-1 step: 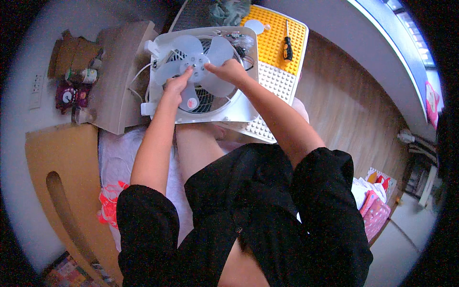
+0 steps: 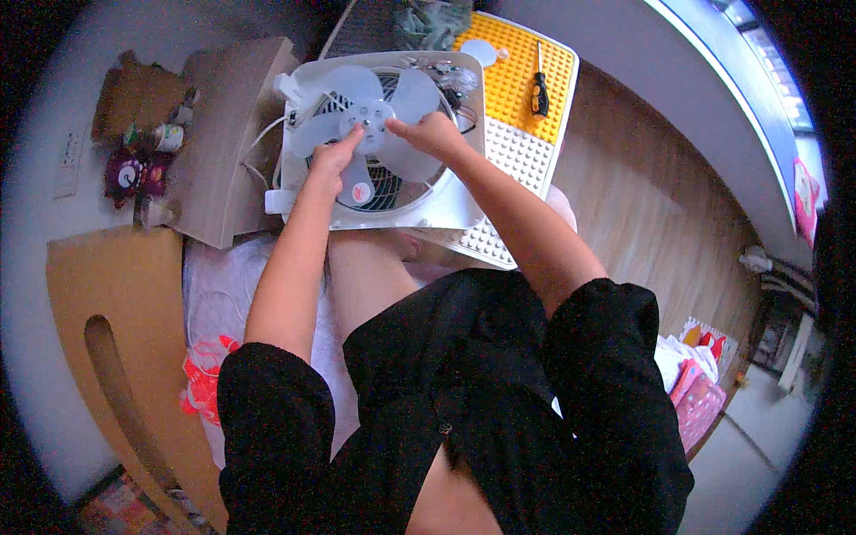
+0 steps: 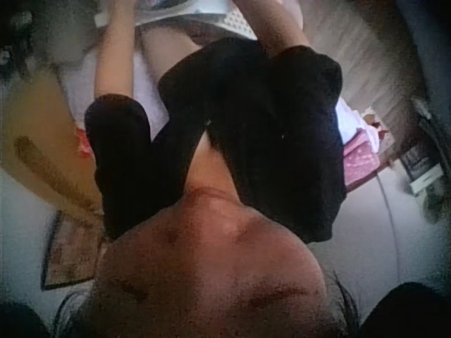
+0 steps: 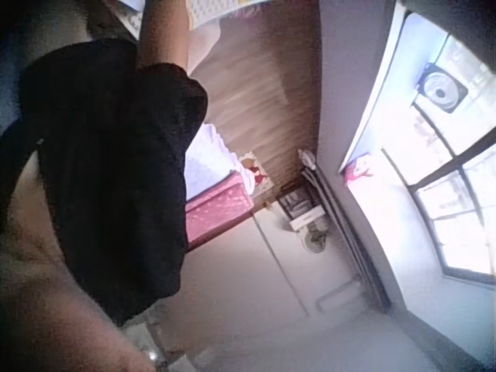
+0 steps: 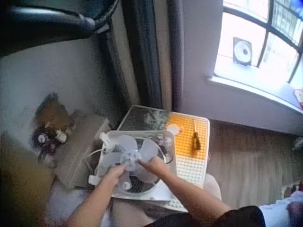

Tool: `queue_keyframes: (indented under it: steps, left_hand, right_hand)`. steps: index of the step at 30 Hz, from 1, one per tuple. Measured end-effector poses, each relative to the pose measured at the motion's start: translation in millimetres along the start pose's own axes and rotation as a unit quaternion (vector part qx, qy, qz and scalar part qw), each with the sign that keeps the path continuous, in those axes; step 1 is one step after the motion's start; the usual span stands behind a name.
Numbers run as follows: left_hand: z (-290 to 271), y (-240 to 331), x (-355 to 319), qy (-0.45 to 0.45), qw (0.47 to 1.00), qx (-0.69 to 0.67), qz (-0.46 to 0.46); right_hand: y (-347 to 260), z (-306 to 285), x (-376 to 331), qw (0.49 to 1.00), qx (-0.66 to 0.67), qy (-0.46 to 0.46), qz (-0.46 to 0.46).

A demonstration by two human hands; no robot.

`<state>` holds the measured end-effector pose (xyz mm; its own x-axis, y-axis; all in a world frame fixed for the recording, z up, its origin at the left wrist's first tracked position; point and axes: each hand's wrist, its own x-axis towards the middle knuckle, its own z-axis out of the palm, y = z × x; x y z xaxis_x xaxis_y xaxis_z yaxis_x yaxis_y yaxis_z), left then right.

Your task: The person assembles a white electric fan on the floor. They attach the fan blades to the motor hub, secure them with a nut using pliers, and then attach the front grille. Finally, they use a screwdriver to tighten the screws on the fan's base.

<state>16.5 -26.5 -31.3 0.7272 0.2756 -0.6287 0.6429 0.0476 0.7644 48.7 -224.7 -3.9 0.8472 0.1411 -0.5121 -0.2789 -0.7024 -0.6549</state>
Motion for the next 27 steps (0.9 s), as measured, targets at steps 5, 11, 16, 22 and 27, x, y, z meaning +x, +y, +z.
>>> queue_keyframes:
  steps: [5,11,16,22,27]
  left_hand:
    - [4,-2,0,0.044,0.998,0.021,-0.032]
    - [13,26,-53,0.058,0.997,0.046,0.006]
    - [-9,4,-27,0.013,0.992,0.121,0.04]
    - [-27,-9,-112,0.192,0.888,0.184,0.375]
    - [-12,-36,-185,-0.075,0.886,0.198,0.413]
  right_hand:
    - [7,9,1,1.0,0.017,0.02,-0.012]
    - [8,-2,-7,0.997,0.014,0.027,-0.064]
    - [14,-9,-14,0.975,0.156,0.131,-0.093]
    - [50,-85,9,0.91,0.392,0.134,-0.008]
    - [101,-142,89,0.954,0.025,0.297,-0.025]
